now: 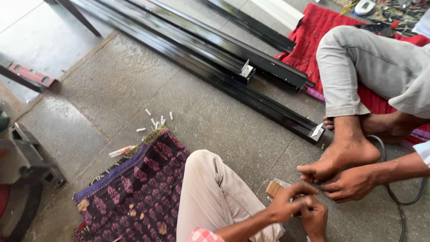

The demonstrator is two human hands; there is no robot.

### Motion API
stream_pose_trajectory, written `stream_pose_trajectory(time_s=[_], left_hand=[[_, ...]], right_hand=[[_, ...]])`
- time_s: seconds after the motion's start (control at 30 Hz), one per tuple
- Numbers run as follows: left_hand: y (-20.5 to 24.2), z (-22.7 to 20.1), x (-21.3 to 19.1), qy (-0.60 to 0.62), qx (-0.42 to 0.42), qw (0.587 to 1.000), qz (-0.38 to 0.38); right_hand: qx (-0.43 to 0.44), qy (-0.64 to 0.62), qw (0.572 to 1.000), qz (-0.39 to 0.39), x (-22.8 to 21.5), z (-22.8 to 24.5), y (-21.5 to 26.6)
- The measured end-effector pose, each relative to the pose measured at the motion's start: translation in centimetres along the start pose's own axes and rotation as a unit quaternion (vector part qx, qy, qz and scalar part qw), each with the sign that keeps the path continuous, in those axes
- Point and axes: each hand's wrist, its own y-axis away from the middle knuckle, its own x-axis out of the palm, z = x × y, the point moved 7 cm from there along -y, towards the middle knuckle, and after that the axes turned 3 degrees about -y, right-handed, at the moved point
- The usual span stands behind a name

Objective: The person sits on the floor and assembles small white plastic clips onto a wooden jig, then uses a metal file to smooth the clips. They later use a power drill to work on the jig and clips. Long black metal frame sections are visible nearby.

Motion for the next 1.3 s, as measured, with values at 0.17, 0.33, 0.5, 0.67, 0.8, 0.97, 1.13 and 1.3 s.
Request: stream_pose_trajectory(time_s=[0.17,0.33,0.5,0.67,0.8,0.97,1.13,1.3], left_hand=[[-2.8,-0.7,-4.7,0.083,-0.058,0.988,-0.119],[-3.3,1.6,-8.4,-0.012,-0.105,0.976,-0.190],[-2.9,3.9,-9.1,-0.239,-0.143,0.940,-0.195],[-3.3,5.9,-8.6,-0.315,-0.116,0.924,-0.184],[-4.1,6.5,-8.8,-0.263,-0.118,0.945,-0.157],[-3.5,4.4,-8.3,-0.267,-0.141,0.945,-0.129],[-4.2,2.8,-8.2,-0.321,-0.180,0.926,-0.079],[-3.5,2.2,-7.1,-0.412,-0.101,0.905,-0.027]], right_hand=[[0.080,-0.168,0.980,0.074,2.2,-0.4,0.0],[0.097,0.019,0.992,0.074,-2.3,-2.2,-1.4],[0.139,0.242,0.959,0.049,-9.4,-2.7,-2.2],[0.088,0.336,0.937,0.032,-12.0,-1.6,-0.8],[0.044,0.244,0.965,-0.081,-13.2,-0.9,-1.8],[0.010,0.255,0.956,-0.148,-12.6,2.9,-1.1],[-0.087,0.463,0.859,-0.199,-10.9,8.3,-1.5],[0.086,0.157,0.983,-0.045,-8.0,6.6,-0.5]])
